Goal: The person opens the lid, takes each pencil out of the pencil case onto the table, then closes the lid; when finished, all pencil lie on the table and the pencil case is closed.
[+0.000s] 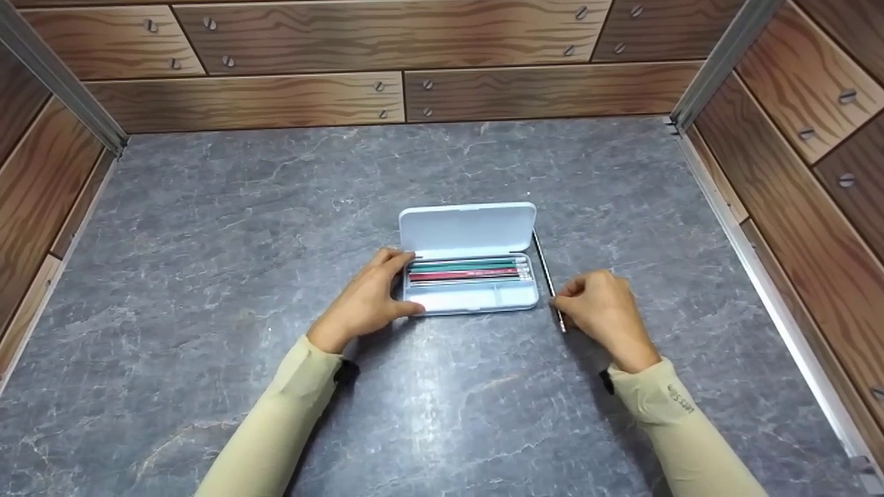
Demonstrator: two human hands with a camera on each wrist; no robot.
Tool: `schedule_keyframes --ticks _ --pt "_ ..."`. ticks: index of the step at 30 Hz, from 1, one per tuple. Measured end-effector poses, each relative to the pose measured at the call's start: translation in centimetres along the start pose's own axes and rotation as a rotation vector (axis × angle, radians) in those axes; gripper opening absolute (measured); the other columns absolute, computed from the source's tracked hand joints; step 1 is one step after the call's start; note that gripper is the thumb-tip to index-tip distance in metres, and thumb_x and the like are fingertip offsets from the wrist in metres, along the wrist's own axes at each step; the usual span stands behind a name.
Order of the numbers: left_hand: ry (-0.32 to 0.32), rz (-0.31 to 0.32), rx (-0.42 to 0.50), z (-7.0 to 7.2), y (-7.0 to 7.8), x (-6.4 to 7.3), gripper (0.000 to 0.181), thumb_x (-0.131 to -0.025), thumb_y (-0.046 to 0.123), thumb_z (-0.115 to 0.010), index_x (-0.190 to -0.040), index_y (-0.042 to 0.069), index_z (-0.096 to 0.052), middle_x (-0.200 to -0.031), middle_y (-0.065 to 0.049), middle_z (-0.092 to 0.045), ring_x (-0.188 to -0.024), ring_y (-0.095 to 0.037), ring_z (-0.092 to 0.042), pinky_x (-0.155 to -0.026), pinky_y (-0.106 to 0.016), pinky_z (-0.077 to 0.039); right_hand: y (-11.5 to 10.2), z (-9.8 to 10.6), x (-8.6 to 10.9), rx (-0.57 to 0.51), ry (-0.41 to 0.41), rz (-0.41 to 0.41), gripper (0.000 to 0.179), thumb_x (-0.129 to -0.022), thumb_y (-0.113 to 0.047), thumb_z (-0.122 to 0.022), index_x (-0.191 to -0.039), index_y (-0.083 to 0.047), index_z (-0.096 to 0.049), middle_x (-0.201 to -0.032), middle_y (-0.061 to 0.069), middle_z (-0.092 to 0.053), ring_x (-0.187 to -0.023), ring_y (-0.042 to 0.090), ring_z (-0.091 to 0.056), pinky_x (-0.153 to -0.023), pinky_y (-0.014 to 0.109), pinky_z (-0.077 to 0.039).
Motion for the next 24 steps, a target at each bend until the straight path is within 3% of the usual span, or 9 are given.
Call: schedule_keyframes --ticks 3,7,11,14,17,20,24 --pt "0.004 -0.002 -0.004 0.1 0.0 0.0 0.093 -0.090 0.021 -0.096 -0.166 -0.002 -0.049 -0.164 -0.018 -0.054 -0.155 -0.038 -0.053 -0.136 -0.052 -0.039 -1.4 1.0 -0.5 -0.016 0.031 0.080 0.018 -0.094 -0.015 -0.079 -0.103 -0.002 -0.086 -0.095 0.016 -0.084 -0.085 0.031 -0.075 -0.079 0.044 -0.062" --pt "0.012 -0.006 -0.004 0.1 0.0 -0.1 0.092 -0.090 0.021 -0.096 -0.166 -0.002 -0.049 -0.164 -0.018 -0.054 -0.155 -0.038 -0.053 -0.136 -0.052 -0.039 -4.3 1.5 -1.7 -0.049 0.044 0.304 0.018 -0.098 -0.007 -0.079 -0.113 0.001 -0.085 -0.112 0.022 -0.084 -0.102 0.039 -0.079 -0.098 0.057 -0.064" --pt "0.014 -0.015 0.000 0.0 -0.2 -0.2 0.092 -0.089 0.020 -0.096 -0.166 -0.001 -0.050 -0.164 -0.019 -0.055 -0.154 -0.039 -0.054 -0.135 -0.053 -0.040 -6.7 0.0 -3.0 -0.028 -0.037 0.527 0.018 -0.097 0.002 -0.079 -0.114 0.003 -0.084 -0.111 0.020 -0.082 -0.103 0.038 -0.079 -0.097 0.055 -0.067" --pt "0.034 -0.037 0.008 -0.5 -1.1 -0.6 0.093 -0.087 0.021 -0.098 -0.165 -0.001 -0.052 -0.162 -0.018 -0.057 -0.152 -0.039 -0.056 -0.133 -0.055 -0.043 -7.9 -1.5 -3.8 0.044 -0.088 0.644 0.016 -0.095 0.005 -0.080 -0.111 0.005 -0.083 -0.106 0.020 -0.081 -0.098 0.036 -0.079 -0.091 0.052 -0.068" --pt "0.060 -0.072 0.001 -1.2 -2.5 -1.2 0.094 -0.086 0.028 -0.099 -0.164 0.001 -0.054 -0.159 -0.014 -0.059 -0.148 -0.037 -0.058 -0.130 -0.055 -0.046 -8.4 -2.8 -4.2 0.118 -0.120 0.718 0.014 -0.094 0.005 -0.082 -0.107 0.005 -0.084 -0.103 0.019 -0.081 -0.096 0.036 -0.079 -0.089 0.051 -0.069" --pt "0.075 -0.098 -0.024 -1.7 -3.5 -1.5 0.096 -0.085 0.034 -0.100 -0.163 0.003 -0.055 -0.157 -0.012 -0.060 -0.146 -0.035 -0.060 -0.128 -0.054 -0.048 -8.5 -3.7 -4.4 0.145 -0.155 0.738 0.013 -0.093 0.005 -0.082 -0.106 0.005 -0.084 -0.102 0.019 -0.080 -0.096 0.036 -0.079 -0.089 0.049 -0.069" --pt "0.072 -0.094 -0.020 -0.8 -2.2 -1.0 0.093 -0.085 0.028 -0.099 -0.162 0.000 -0.055 -0.158 -0.017 -0.059 -0.148 -0.038 -0.059 -0.130 -0.055 -0.047 -8.5 -4.1 -4.8 0.119 -0.168 0.726 0.014 -0.093 0.005 -0.082 -0.106 0.001 -0.086 -0.103 0.016 -0.080 -0.097 0.034 -0.079 -0.091 0.047 -0.070"
Point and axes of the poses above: each hand's wrist, its own x-axis away from the middle knuckle, its own z-axis out of the back of the hand, y = z × x, the point moved 7 cm from there along -x, towards the middle knuckle
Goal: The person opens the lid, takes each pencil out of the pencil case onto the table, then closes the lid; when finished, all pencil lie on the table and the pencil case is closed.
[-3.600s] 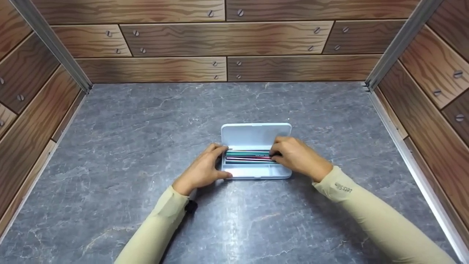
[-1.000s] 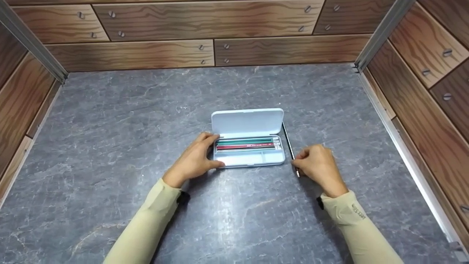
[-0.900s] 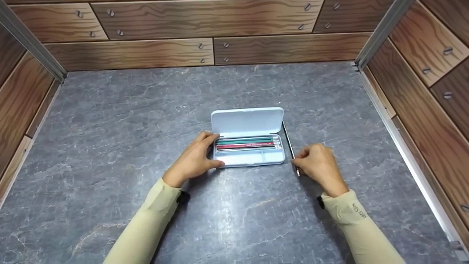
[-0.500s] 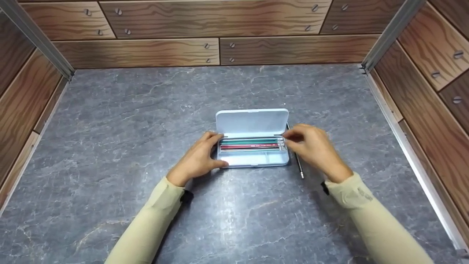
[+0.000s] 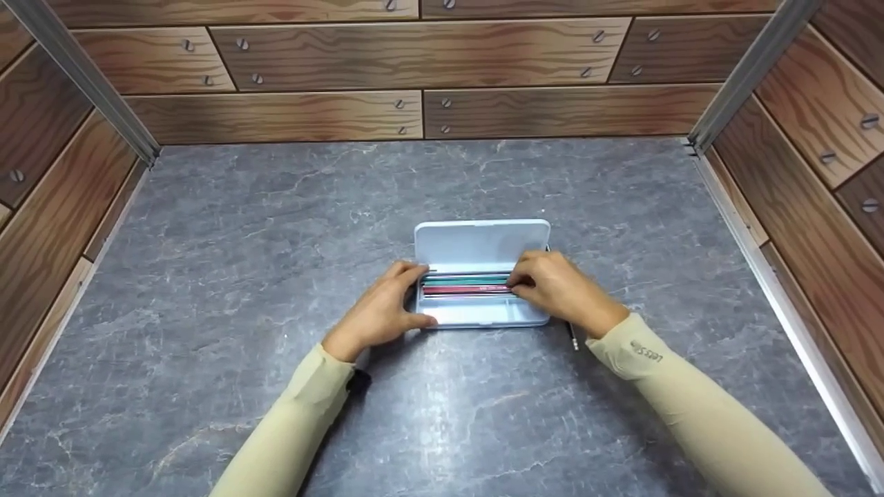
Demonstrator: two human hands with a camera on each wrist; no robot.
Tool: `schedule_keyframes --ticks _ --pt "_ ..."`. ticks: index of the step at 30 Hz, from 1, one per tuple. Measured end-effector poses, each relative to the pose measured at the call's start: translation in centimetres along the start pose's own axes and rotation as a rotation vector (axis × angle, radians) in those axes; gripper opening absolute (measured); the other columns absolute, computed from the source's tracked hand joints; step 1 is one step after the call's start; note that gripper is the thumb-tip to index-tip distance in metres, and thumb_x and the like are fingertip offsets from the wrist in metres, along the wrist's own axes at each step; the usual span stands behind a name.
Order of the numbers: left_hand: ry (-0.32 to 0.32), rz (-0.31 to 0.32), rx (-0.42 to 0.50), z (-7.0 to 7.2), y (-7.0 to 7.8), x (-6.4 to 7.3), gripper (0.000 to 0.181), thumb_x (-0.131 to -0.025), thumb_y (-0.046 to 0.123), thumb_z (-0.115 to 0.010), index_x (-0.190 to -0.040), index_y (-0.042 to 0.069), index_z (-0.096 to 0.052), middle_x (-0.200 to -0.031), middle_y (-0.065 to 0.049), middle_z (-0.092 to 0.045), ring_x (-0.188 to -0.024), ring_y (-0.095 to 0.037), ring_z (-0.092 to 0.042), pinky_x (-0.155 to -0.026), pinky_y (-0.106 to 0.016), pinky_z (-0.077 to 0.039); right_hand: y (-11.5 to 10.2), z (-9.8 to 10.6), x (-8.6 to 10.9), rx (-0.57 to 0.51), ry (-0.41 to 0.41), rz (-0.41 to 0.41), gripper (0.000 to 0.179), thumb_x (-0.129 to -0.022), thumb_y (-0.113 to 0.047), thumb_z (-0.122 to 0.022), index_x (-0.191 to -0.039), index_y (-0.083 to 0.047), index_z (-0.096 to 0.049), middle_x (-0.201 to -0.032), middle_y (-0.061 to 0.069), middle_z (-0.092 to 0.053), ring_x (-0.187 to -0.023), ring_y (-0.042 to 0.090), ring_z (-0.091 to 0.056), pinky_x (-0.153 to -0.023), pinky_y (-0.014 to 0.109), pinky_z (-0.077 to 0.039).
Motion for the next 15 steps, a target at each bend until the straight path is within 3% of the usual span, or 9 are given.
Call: schedule_keyframes --ticks 6,10,11,14,15 --pt "-0.032 0.060 0.009 0.7 2.0 1.0 0.089 -0.089 0.022 -0.097 -0.163 -0.004 -0.053 -0.162 -0.019 -0.057 -0.153 -0.039 -0.055 -0.134 -0.054 -0.042 0.5 -0.9 0.1 -0.048 0.014 -0.037 0.015 -0.094 0.002 -0.082 -0.107 -0.002 -0.088 -0.103 0.013 -0.081 -0.096 0.031 -0.078 -0.090 0.050 -0.067" --pt "-0.028 0.050 0.003 0.2 0.9 0.6 0.090 -0.089 0.026 -0.097 -0.163 -0.002 -0.053 -0.161 -0.018 -0.057 -0.152 -0.038 -0.055 -0.133 -0.054 -0.043 0.3 -0.9 0.0 -0.035 0.010 -0.045 0.015 -0.094 0.001 -0.082 -0.106 -0.003 -0.088 -0.102 0.013 -0.082 -0.096 0.032 -0.078 -0.091 0.052 -0.067" --pt "-0.022 0.025 0.000 -0.1 0.1 0.3 0.093 -0.089 0.030 -0.097 -0.164 -0.001 -0.052 -0.161 -0.016 -0.057 -0.152 -0.036 -0.056 -0.133 -0.052 -0.043 0.2 -0.8 -0.1 -0.029 0.010 -0.041 0.015 -0.094 0.002 -0.082 -0.105 -0.004 -0.089 -0.102 0.013 -0.082 -0.096 0.032 -0.078 -0.091 0.052 -0.066" --pt "-0.015 0.012 0.003 0.0 0.2 0.1 0.093 -0.088 0.028 -0.097 -0.164 -0.002 -0.052 -0.160 -0.017 -0.058 -0.151 -0.036 -0.056 -0.133 -0.052 -0.044 0.0 -0.7 -0.4 -0.017 0.008 -0.024 0.015 -0.093 0.004 -0.080 -0.104 -0.004 -0.089 -0.099 0.013 -0.081 -0.094 0.032 -0.078 -0.090 0.052 -0.066" --pt "-0.026 0.024 0.020 0.5 1.0 0.4 0.093 -0.088 0.025 -0.097 -0.164 -0.004 -0.051 -0.161 -0.018 -0.057 -0.152 -0.037 -0.056 -0.134 -0.053 -0.042 -0.1 -0.7 -0.4 -0.015 0.005 -0.020 0.016 -0.092 0.004 -0.080 -0.104 -0.003 -0.089 -0.099 0.013 -0.081 -0.093 0.030 -0.077 -0.089 0.052 -0.066"
Point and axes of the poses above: each hand's wrist, its own x-axis away from the middle knuckle, its own z-axis out of the back of the hand, y = z × x, the point moved 7 cm from there along -x, towards the middle knuckle
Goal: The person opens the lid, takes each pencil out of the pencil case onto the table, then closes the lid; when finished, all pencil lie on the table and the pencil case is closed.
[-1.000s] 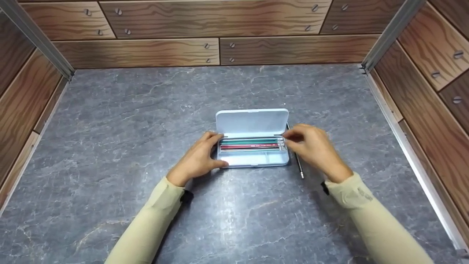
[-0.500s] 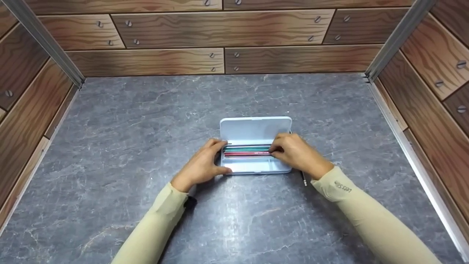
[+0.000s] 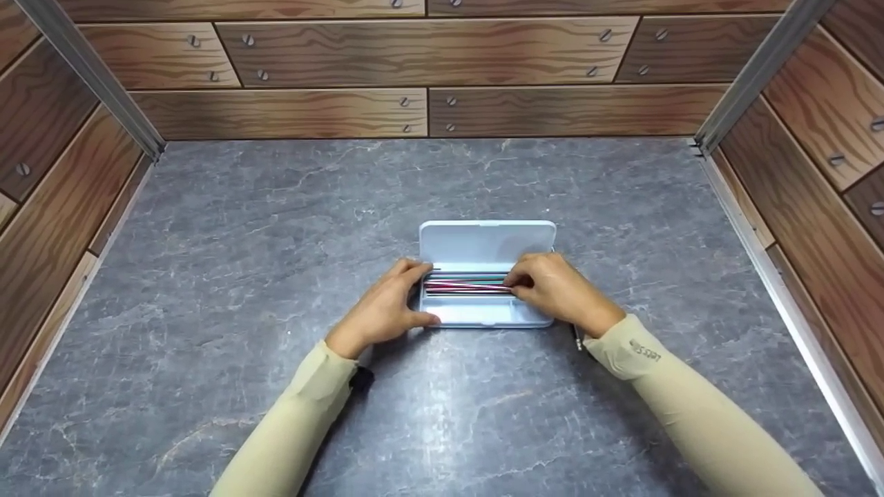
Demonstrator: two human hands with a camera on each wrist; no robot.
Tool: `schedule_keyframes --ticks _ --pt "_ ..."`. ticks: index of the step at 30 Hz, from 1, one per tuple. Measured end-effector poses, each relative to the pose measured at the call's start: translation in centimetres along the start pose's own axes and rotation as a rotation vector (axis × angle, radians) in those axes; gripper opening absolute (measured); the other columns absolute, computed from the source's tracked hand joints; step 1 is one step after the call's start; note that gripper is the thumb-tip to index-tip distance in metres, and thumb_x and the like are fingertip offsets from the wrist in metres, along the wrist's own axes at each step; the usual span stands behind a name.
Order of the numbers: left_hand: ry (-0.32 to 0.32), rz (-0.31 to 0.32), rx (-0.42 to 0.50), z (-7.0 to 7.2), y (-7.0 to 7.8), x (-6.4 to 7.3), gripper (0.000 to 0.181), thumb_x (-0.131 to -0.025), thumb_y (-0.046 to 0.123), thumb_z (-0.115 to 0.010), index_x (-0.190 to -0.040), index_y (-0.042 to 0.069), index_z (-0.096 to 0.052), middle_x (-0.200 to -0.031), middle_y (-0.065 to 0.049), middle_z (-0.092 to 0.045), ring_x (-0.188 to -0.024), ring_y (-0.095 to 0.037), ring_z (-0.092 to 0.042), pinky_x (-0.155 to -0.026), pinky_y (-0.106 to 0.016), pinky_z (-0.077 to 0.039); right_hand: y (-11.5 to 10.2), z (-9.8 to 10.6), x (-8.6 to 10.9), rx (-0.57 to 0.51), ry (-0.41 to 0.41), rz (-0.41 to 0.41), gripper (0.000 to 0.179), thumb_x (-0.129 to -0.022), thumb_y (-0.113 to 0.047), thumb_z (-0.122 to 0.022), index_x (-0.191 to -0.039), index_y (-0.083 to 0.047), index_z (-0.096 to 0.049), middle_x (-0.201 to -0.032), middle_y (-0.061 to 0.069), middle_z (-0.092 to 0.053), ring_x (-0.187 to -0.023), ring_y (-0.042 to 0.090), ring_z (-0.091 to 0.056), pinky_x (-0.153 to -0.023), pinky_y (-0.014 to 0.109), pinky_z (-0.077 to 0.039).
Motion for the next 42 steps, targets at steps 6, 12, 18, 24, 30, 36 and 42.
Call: schedule_keyframes --ticks 6,12,18,24,30,36,42 --pt "-0.021 0.036 -0.005 0.3 1.0 0.2 0.091 -0.089 0.021 -0.096 -0.164 -0.003 -0.051 -0.161 -0.018 -0.057 -0.153 -0.038 -0.055 -0.134 -0.054 -0.042 0.0 0.0 0.1 0.006 0.004 -0.005 0.020 -0.087 0.006 -0.075 -0.101 -0.001 -0.087 -0.093 0.011 -0.078 -0.083 0.021 -0.069 -0.079 0.042 -0.063" --pt "0.005 0.011 -0.013 0.3 0.3 0.1 0.090 -0.089 0.026 -0.096 -0.163 -0.003 -0.054 -0.157 -0.018 -0.059 -0.149 -0.038 -0.058 -0.131 -0.053 -0.045 0.0 0.6 0.5 -0.020 0.045 -0.005 0.018 -0.086 0.004 -0.076 -0.099 -0.004 -0.086 -0.090 0.007 -0.077 -0.081 0.016 -0.067 -0.075 0.032 -0.060" --pt "0.000 0.028 0.002 0.3 0.4 0.1 0.092 -0.087 0.023 -0.098 -0.163 -0.003 -0.053 -0.157 -0.017 -0.059 -0.148 -0.036 -0.058 -0.131 -0.053 -0.045 0.3 1.7 1.6 -0.097 0.076 -0.065 0.017 -0.089 0.005 -0.077 -0.101 -0.003 -0.086 -0.096 0.008 -0.080 -0.085 0.016 -0.070 -0.077 0.026 -0.060" --pt "-0.009 0.053 -0.004 0.5 0.7 0.2 0.093 -0.087 0.021 -0.098 -0.164 -0.002 -0.052 -0.160 -0.016 -0.058 -0.151 -0.035 -0.057 -0.133 -0.051 -0.043 1.0 3.8 2.8 -0.196 0.165 -0.130 0.019 -0.092 0.005 -0.076 -0.105 -0.005 -0.087 -0.100 0.009 -0.082 -0.086 0.010 -0.069 -0.079 0.018 -0.057" --pt "-0.011 0.048 -0.002 0.4 0.8 0.3 0.093 -0.087 0.021 -0.098 -0.165 -0.002 -0.051 -0.161 -0.016 -0.058 -0.153 -0.036 -0.056 -0.134 -0.052 -0.042 2.7 7.1 4.9 -0.227 0.317 -0.228 0.017 -0.092 0.006 -0.079 -0.106 -0.001 -0.086 -0.099 0.016 -0.083 -0.081 -0.001 -0.064 -0.075 0.009 -0.052" --pt "-0.012 0.051 -0.008 0.6 0.9 0.4 0.093 -0.088 0.021 -0.098 -0.165 -0.001 -0.052 -0.161 -0.015 -0.058 -0.153 -0.036 -0.055 -0.134 -0.053 -0.042 5.1 8.1 8.1 -0.195 0.451 -0.433 0.019 -0.092 0.002 -0.080 -0.110 0.002 -0.085 -0.099 0.022 -0.083 -0.076 -0.001 -0.063 -0.068 0.007 -0.051" --pt "-0.016 0.049 -0.004 0.5 1.1 0.2 0.092 -0.088 0.021 -0.098 -0.165 -0.002 -0.052 -0.160 -0.016 -0.059 -0.152 -0.035 -0.055 -0.134 -0.052 -0.042 6.6 6.8 10.6 -0.082 0.440 -0.594 0.020 -0.089 -0.007 -0.080 -0.106 -0.001 -0.087 -0.092 0.016 -0.084 -0.071 0.007 -0.063 -0.065 0.017 -0.047"
Point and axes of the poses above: each hand's wrist, its own x-axis away from the middle knuckle, its own z-axis out of the back of the hand, y = z × x, the point moved 7 cm from there along -x, towards the middle knuckle
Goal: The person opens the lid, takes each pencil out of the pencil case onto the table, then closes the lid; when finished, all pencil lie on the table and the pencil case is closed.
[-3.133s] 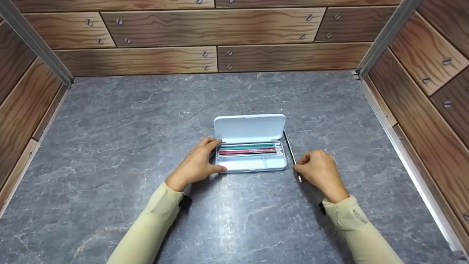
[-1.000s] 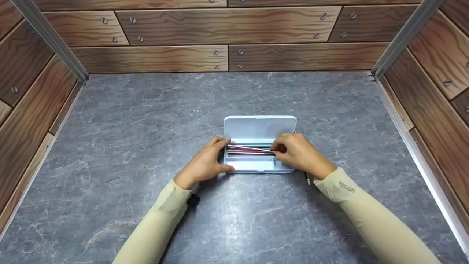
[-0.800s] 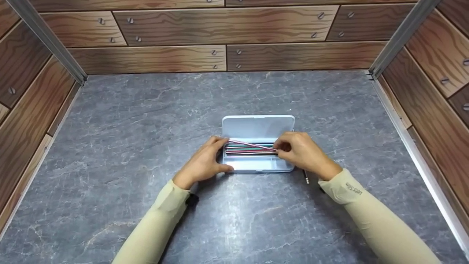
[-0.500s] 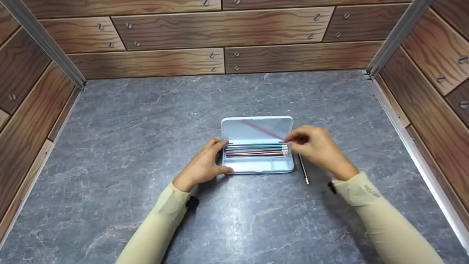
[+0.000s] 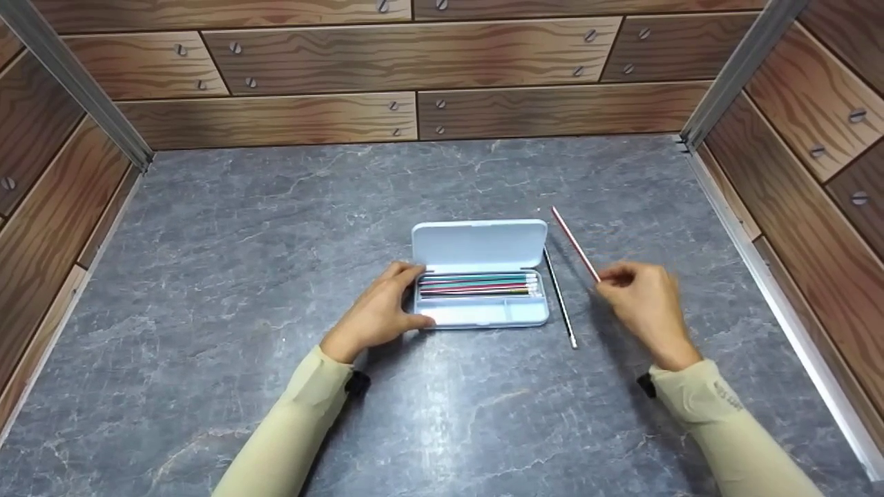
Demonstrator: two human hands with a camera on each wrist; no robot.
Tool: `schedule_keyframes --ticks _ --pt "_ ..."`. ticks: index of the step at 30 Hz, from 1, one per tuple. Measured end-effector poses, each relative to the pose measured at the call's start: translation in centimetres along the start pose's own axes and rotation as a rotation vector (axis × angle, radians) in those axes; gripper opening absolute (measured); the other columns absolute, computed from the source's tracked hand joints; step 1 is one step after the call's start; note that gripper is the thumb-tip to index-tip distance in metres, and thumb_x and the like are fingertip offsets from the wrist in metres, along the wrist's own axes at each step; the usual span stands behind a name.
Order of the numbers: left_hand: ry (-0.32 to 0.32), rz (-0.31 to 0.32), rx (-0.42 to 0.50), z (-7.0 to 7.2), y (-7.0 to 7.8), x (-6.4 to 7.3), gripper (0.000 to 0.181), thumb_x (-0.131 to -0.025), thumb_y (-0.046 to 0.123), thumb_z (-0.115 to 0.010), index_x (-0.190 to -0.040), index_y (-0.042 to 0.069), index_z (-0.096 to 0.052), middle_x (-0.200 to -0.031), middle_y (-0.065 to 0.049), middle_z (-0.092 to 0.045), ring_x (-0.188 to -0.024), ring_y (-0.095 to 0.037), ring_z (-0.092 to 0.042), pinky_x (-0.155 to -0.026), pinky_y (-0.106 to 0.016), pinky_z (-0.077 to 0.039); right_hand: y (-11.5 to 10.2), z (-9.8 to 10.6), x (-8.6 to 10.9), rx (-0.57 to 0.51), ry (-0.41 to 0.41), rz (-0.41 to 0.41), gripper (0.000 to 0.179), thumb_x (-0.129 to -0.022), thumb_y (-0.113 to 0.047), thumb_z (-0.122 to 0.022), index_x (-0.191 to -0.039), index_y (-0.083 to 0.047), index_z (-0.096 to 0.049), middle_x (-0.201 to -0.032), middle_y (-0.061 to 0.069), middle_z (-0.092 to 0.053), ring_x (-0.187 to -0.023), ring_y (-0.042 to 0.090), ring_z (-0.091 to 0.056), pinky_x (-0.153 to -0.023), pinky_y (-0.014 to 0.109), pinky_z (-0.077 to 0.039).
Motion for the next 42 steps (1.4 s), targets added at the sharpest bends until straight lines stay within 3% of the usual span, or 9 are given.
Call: schedule_keyframes --ticks 6,11,15,19,27,35,39,42 --pt "0.005 -0.003 0.010 0.0 -0.2 0.3 0.093 -0.087 0.020 -0.098 -0.164 -0.002 -0.051 -0.160 -0.017 -0.058 -0.153 -0.036 -0.055 -0.135 -0.052 -0.041 0.9 -1.5 0.9 0.069 -0.074 -0.041 0.019 -0.088 -0.010 -0.079 -0.102 -0.001 -0.087 -0.088 0.012 -0.084 -0.070 0.012 -0.063 -0.071 0.031 -0.049" --pt "0.004 0.006 0.015 0.0 -0.5 0.6 0.093 -0.087 0.021 -0.098 -0.164 -0.002 -0.051 -0.161 -0.017 -0.057 -0.153 -0.036 -0.054 -0.135 -0.052 -0.041 1.1 -3.0 1.2 0.020 -0.198 -0.108 0.021 -0.088 -0.010 -0.079 -0.105 0.001 -0.086 -0.092 0.015 -0.084 -0.068 0.010 -0.064 -0.063 0.026 -0.053" --pt "0.004 0.007 0.015 -0.1 -0.4 0.6 0.094 -0.087 0.021 -0.098 -0.165 -0.002 -0.051 -0.162 -0.017 -0.057 -0.154 -0.037 -0.054 -0.135 -0.052 -0.040 1.2 -3.8 1.3 0.004 -0.276 -0.156 0.024 -0.087 -0.012 -0.080 -0.107 0.000 -0.085 -0.094 0.013 -0.082 -0.073 0.013 -0.065 -0.065 0.026 -0.054" --pt "0.001 0.009 0.014 -0.2 -0.5 0.6 0.094 -0.087 0.021 -0.098 -0.165 -0.002 -0.051 -0.162 -0.017 -0.057 -0.154 -0.037 -0.054 -0.135 -0.053 -0.040 1.1 -4.1 1.5 0.017 -0.291 -0.158 0.023 -0.086 -0.014 -0.082 -0.105 -0.002 -0.085 -0.092 0.009 -0.082 -0.076 0.015 -0.065 -0.068 0.027 -0.052" --pt "0.002 -0.004 0.010 -0.1 -0.3 0.5 0.092 -0.088 0.021 -0.098 -0.164 -0.002 -0.052 -0.160 -0.015 -0.059 -0.153 -0.036 -0.055 -0.134 -0.053 -0.042 0.7 -4.5 2.1 -0.074 -0.321 -0.207 0.020 -0.091 -0.013 -0.082 -0.104 0.002 -0.085 -0.085 0.005 -0.082 -0.066 0.005 -0.070 -0.057 0.021 -0.057" --pt "0.012 -0.014 0.011 0.0 -0.1 0.4 0.092 -0.088 0.021 -0.098 -0.163 -0.003 -0.052 -0.159 -0.016 -0.059 -0.153 -0.036 -0.055 -0.134 -0.053 -0.042 0.5 -4.5 2.2 -0.095 -0.345 -0.229 0.020 -0.093 -0.013 -0.081 -0.106 0.003 -0.084 -0.086 0.006 -0.082 -0.066 0.006 -0.072 -0.058 0.021 -0.060" --pt "0.009 -0.020 0.007 0.0 0.0 0.2 0.092 -0.088 0.022 -0.098 -0.164 -0.003 -0.052 -0.160 -0.017 -0.058 -0.154 -0.037 -0.054 -0.135 -0.052 -0.041 0.3 -4.1 1.9 -0.088 -0.344 -0.217 0.022 -0.094 -0.013 -0.080 -0.109 0.004 -0.083 -0.091 0.011 -0.083 -0.068 0.007 -0.073 -0.059 0.022 -0.060" --pt "0.004 -0.020 0.006 0.0 0.0 0.1 0.092 -0.088 0.022 -0.097 -0.164 -0.002 -0.052 -0.161 -0.017 -0.058 -0.154 -0.037 -0.054 -0.135 -0.053 -0.040 -0.5 -3.2 1.2 -0.067 -0.305 -0.161 0.025 -0.095 -0.012 -0.079 -0.113 0.004 -0.083 -0.096 0.017 -0.084 -0.069 0.009 -0.072 -0.060 0.022 -0.060"
Point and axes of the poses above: each hand's wrist, its own x-axis away from the middle knuckle, its own z-axis out of the back of the hand, y = z × x, the point moved 7 cm from there along -x, towards the middle knuckle
